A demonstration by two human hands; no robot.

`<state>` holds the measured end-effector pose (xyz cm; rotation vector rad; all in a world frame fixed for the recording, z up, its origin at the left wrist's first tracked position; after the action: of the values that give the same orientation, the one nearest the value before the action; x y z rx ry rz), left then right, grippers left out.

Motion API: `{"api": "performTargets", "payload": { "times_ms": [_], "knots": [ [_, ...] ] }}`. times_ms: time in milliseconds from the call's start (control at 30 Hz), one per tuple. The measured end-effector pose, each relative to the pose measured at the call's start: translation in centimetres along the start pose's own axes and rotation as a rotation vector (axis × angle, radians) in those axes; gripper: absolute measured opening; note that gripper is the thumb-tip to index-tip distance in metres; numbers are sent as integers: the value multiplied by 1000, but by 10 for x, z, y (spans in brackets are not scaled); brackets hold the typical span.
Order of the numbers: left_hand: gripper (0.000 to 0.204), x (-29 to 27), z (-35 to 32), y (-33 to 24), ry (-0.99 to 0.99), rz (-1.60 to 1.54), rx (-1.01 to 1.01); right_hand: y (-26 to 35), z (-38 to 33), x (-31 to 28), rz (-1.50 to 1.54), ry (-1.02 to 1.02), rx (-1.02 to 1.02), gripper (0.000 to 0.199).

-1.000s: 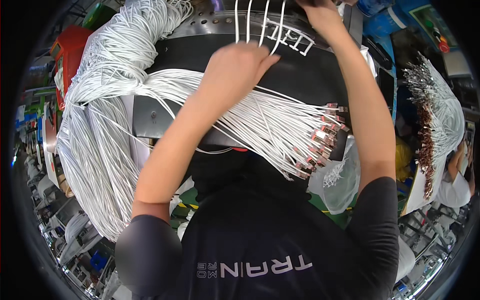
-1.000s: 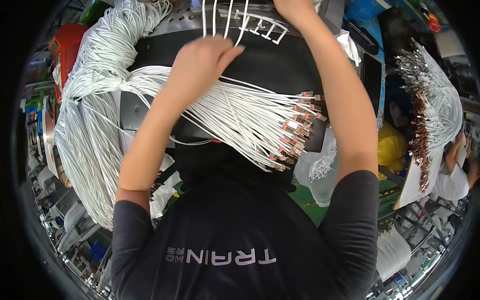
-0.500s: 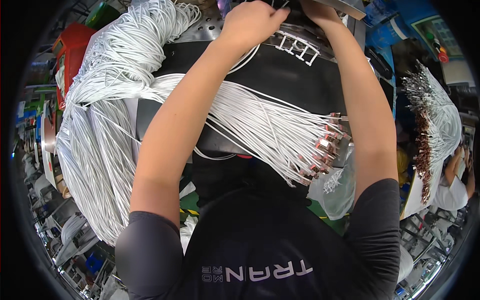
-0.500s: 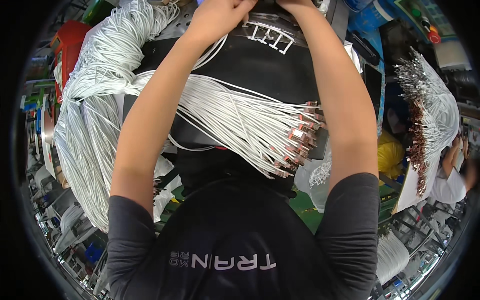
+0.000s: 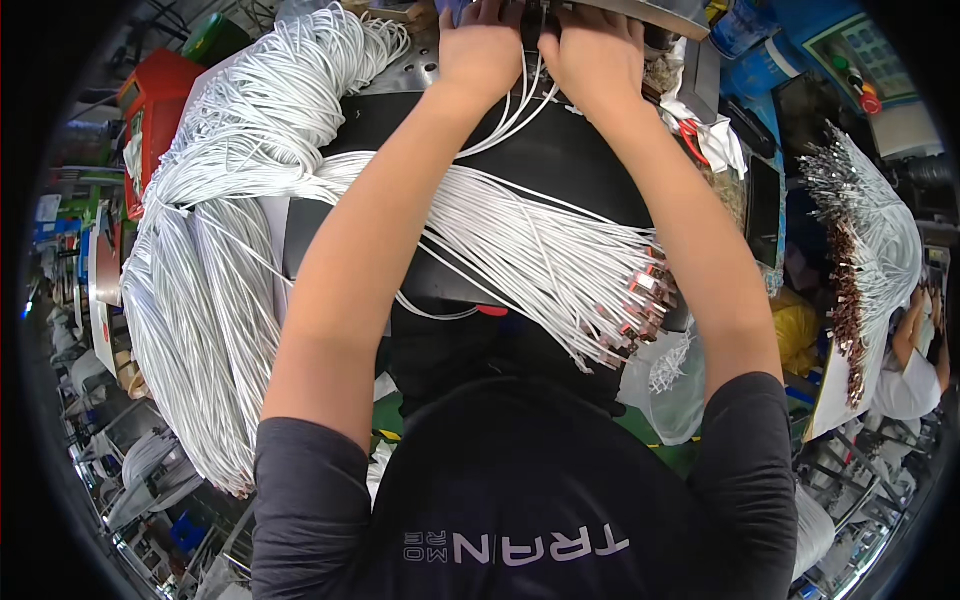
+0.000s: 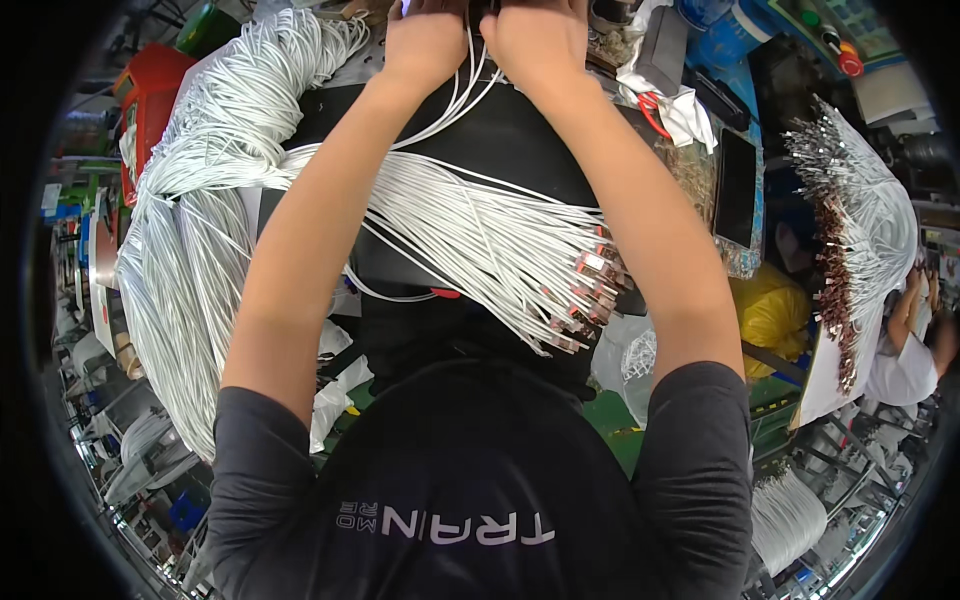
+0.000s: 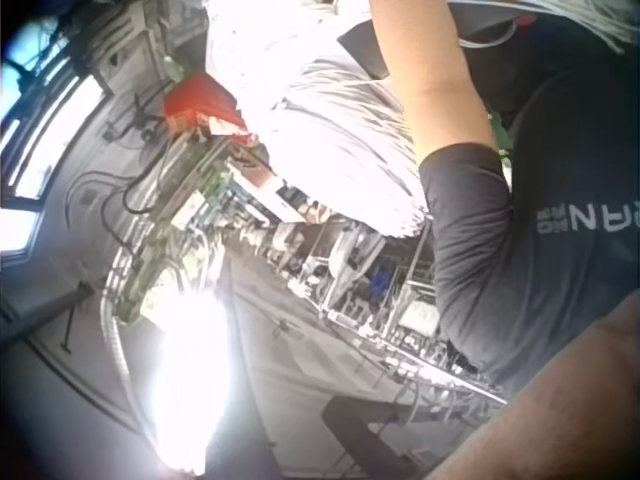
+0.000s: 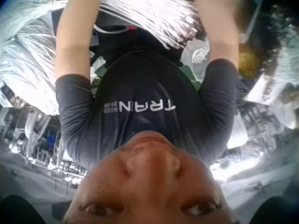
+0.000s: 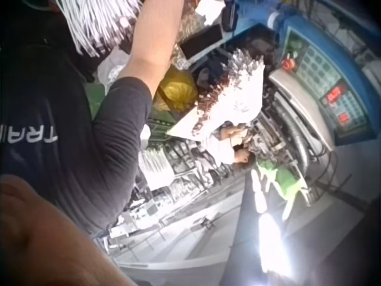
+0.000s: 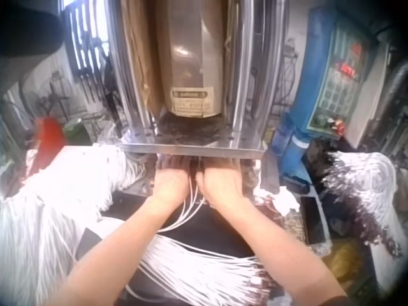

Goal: Manually organizing and bundling sets of wiring harnesses at an assembly station.

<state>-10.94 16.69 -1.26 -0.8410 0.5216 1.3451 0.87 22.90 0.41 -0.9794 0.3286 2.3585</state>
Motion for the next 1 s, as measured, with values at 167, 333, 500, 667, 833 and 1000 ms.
{"api": "performTargets", "payload": {
  "times_ms": [167, 333, 500, 667, 833, 1000],
  "knots": [
    [39, 13, 5, 5, -93, 17, -12, -25, -10, 37, -223, 109, -47, 40],
    [30, -37, -32, -2, 17, -194, -127, -32, -29, -10, 212, 391, 171, 41],
    [39, -138, -222, -41, 451, -1883, -734, -121, -226, -183, 272, -402, 935, 30],
    [41, -122, -359, -17, 59, -1611, -1398, -37, -396, -177, 253, 392, 833, 14],
    [28, -114, -374, 14, -159, -1005, -1414, 22, -428, -129, 638, 498, 1168, 49],
    [23, -121, -363, 7, -32, -966, -1422, -39, -448, -131, 570, 948, 959, 58]
  ]
}}
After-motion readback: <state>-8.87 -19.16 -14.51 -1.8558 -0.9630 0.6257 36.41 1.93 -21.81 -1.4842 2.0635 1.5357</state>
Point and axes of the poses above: each hand's wrist, its own z-axis towards the middle knuckle, its own x-axis out of the palm, y = z × x, the point moved 4 cm from there along z, towards the middle knuckle, and after that the axes turned 12 degrees about -z, right-handed, at the moved point
